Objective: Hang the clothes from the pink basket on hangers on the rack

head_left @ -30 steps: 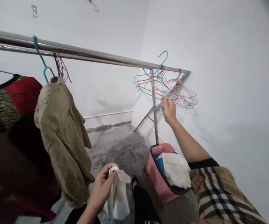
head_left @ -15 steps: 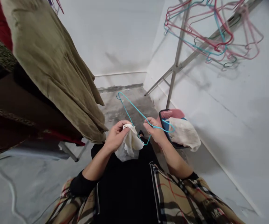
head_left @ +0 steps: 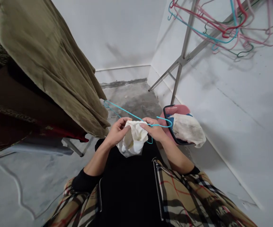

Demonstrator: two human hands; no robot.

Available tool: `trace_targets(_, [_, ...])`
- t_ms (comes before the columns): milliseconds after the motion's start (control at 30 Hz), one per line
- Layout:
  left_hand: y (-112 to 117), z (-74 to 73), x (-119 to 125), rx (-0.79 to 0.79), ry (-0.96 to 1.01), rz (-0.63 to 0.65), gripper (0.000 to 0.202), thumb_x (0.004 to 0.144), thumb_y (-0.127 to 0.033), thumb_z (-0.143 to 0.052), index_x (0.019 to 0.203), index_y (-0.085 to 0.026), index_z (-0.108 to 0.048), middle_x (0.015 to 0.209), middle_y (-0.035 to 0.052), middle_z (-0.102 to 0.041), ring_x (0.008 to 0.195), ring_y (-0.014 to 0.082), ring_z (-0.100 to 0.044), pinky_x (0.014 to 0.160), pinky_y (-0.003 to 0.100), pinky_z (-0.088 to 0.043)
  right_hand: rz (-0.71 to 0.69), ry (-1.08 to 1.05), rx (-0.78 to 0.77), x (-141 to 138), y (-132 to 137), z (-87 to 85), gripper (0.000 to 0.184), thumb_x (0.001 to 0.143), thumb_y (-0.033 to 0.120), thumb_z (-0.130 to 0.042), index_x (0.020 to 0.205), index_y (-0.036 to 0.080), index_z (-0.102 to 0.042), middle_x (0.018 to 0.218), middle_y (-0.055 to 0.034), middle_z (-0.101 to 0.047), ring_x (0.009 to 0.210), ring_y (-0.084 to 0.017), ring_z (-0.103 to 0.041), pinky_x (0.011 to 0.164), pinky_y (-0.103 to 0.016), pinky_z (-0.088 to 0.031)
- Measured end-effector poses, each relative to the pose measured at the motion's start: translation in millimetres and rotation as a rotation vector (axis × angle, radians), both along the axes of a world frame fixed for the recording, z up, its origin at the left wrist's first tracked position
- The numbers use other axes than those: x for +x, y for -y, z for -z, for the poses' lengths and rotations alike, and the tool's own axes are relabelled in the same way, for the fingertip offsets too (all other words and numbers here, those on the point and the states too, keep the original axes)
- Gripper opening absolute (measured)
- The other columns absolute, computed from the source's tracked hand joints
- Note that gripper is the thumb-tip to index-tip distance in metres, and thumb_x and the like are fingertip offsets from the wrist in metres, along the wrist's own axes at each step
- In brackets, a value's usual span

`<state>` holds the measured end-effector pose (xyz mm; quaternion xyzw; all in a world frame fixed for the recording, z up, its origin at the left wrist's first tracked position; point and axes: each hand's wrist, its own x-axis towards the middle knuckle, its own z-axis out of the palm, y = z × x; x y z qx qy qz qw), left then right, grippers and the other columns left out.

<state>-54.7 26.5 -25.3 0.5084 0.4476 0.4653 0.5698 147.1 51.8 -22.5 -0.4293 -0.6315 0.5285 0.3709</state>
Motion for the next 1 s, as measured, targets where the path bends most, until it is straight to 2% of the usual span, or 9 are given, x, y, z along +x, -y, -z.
trace_targets(100, [0,5.3,-1,0.062,-0.088,0.039,0.051,0.067,-0.019,-0.069,0.117,-0.02,-0.056,0.105,0.0038,-0.061,0.089,0.0158,-0.054,0.077,0.026,-0.04,0.019,0.037,0.018,-3,5,-5.2,0.026,0.082,0.044,-0.063,0.084,0.018,-0.063,0.074,0.001,-0.058,0.068,-0.012,-0.051,0.062,-0.022,-0.04])
trace_targets(167, [3,6.6,2,0.118,-0.147,0.033,0.051,0.067,-0.019,-0.068,0.116,-0.021,-0.055,0.111,0.0046,-0.06,0.094,0.0172,-0.053,0.08,0.028,-0.039,0.017,0.053,0.035,-6,7,-7.4,0.023,0.082,0.042,-0.061,0.084,0.019,-0.062,0.074,0.0009,-0.058,0.068,-0.012,-0.051,0.062,-0.022,-0.04])
trace_targets(300, [8,11.1,17,0.292,-0.388,-0.184,0.036,0.073,-0.031,-0.07,0.104,-0.019,-0.057,0.103,0.0055,-0.059,0.087,0.0173,-0.051,0.08,0.03,-0.04,0.035,0.057,0.076,-10,11,-9.3,0.021,0.084,0.04,-0.06,0.084,0.02,-0.062,0.078,0.0002,-0.061,0.072,-0.013,-0.054,0.066,-0.024,-0.042])
trace_targets(400, [6,18.2,25,0.326,-0.503,-0.279,0.023,0.074,-0.027,-0.068,0.094,-0.018,-0.06,0.093,0.0045,-0.059,0.08,0.0167,-0.05,0.077,0.029,-0.04,0.047,0.046,0.103,-11,12,-9.3,0.02,0.083,0.04,-0.06,0.084,0.019,-0.063,0.077,0.0007,-0.061,0.07,-0.013,-0.053,0.065,-0.024,-0.041])
trace_targets(533, [1,26.9,28,0.082,-0.255,-0.235,0.017,0.075,-0.03,-0.068,0.088,-0.019,-0.064,0.088,0.003,-0.06,0.076,0.0153,-0.05,0.072,0.026,-0.041,0.066,0.066,0.102,-9,12,-6.9,0.021,0.084,0.04,-0.06,0.085,0.019,-0.063,0.076,0.001,-0.06,0.07,-0.012,-0.053,0.064,-0.023,-0.041])
trace_targets(667, [-1,27.6,27,-0.097,-0.081,-0.134,0.031,0.08,-0.047,-0.063,0.088,-0.017,-0.063,0.071,-0.0004,-0.059,0.062,0.012,-0.05,0.058,0.023,-0.04,0.113,0.1,0.105,-3,8,2.7,0.021,0.084,0.04,-0.059,0.088,0.02,-0.063,0.078,0.0006,-0.06,0.072,-0.013,-0.053,0.065,-0.024,-0.042])
trace_targets(867, [1,13.5,16,-0.387,0.062,0.166,0.043,0.069,-0.054,-0.076,0.074,-0.012,-0.067,0.061,0.0032,-0.063,0.05,0.0117,-0.054,0.05,0.023,-0.04,0.167,0.089,0.053,12,5,13.2,0.022,0.08,0.041,-0.065,0.088,0.02,-0.062,0.076,0.0017,-0.058,0.068,-0.012,-0.051,0.063,-0.023,-0.041])
trace_targets(933, [-1,9.4,12,-0.462,0.183,0.137,0.041,0.067,-0.05,-0.079,0.074,-0.011,-0.067,0.063,0.0045,-0.065,0.053,0.0128,-0.058,0.053,0.024,-0.044,0.212,0.074,0.06,25,8,13.4,0.024,0.081,0.043,-0.065,0.085,0.02,-0.063,0.075,0.0013,-0.057,0.067,-0.011,-0.051,0.062,-0.023,-0.041])
trace_targets(1000, [-4,7.4,9,-0.503,0.319,0.032,0.038,0.066,-0.045,-0.082,0.073,-0.011,-0.067,0.065,0.004,-0.066,0.056,0.0127,-0.06,0.056,0.024,-0.047,0.235,0.037,0.044,44,12,13.8,0.028,0.084,0.048,-0.061,0.083,0.02,-0.065,0.069,0.0013,-0.054,0.06,-0.01,-0.047,0.056,-0.023,-0.038])
